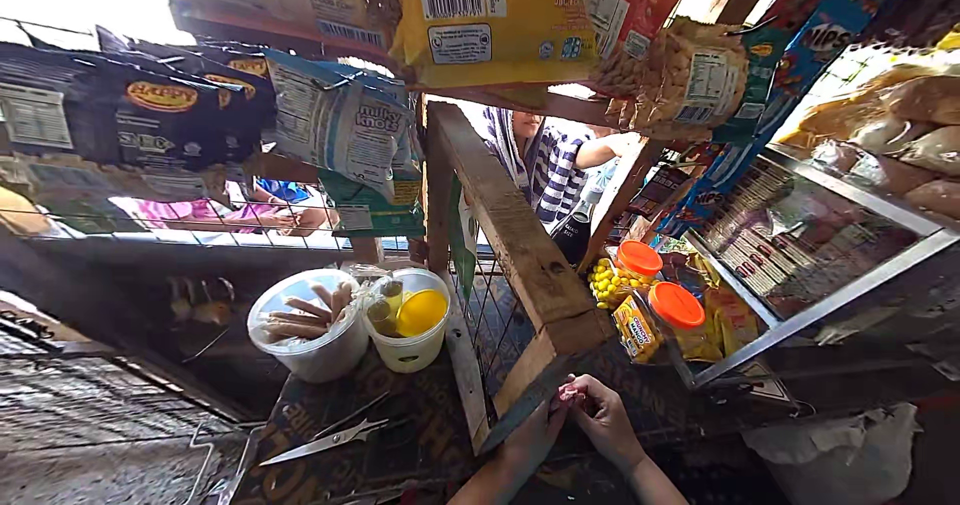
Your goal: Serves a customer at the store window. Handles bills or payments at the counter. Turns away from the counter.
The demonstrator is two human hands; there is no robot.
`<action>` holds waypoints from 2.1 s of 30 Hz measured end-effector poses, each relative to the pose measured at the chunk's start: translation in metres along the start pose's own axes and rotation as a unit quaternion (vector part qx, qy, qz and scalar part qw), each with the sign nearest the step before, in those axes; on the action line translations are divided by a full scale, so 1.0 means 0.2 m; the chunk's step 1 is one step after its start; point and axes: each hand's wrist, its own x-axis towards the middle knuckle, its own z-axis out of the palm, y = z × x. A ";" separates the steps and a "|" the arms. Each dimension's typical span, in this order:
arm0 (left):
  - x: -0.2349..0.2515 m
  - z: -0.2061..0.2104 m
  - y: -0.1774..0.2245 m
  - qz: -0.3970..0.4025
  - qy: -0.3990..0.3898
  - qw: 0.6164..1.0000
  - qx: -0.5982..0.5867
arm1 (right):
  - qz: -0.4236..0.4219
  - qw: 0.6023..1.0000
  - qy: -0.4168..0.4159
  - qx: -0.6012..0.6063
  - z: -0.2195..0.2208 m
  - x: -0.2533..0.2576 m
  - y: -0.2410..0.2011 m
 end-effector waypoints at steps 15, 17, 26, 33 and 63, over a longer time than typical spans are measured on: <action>0.00 0.04 -0.05 -0.023 -0.001 0.999 0.022 | 0.013 0.996 0.045 -0.077 0.01 0.00 -0.02; 0.00 0.03 -0.04 -0.041 -0.012 0.999 0.031 | 0.011 0.996 0.039 -0.082 0.01 -0.01 -0.02; 0.00 0.03 -0.04 -0.017 -0.033 0.999 -0.005 | 0.017 1.000 0.000 -0.009 -0.02 0.01 -0.03; 0.02 0.00 0.00 -0.015 -0.019 0.999 -0.022 | -0.003 0.997 0.054 -0.049 0.00 0.00 -0.01; 0.01 0.02 -0.03 -0.002 -0.003 1.000 -0.016 | -0.001 0.995 0.072 -0.065 0.00 0.01 0.01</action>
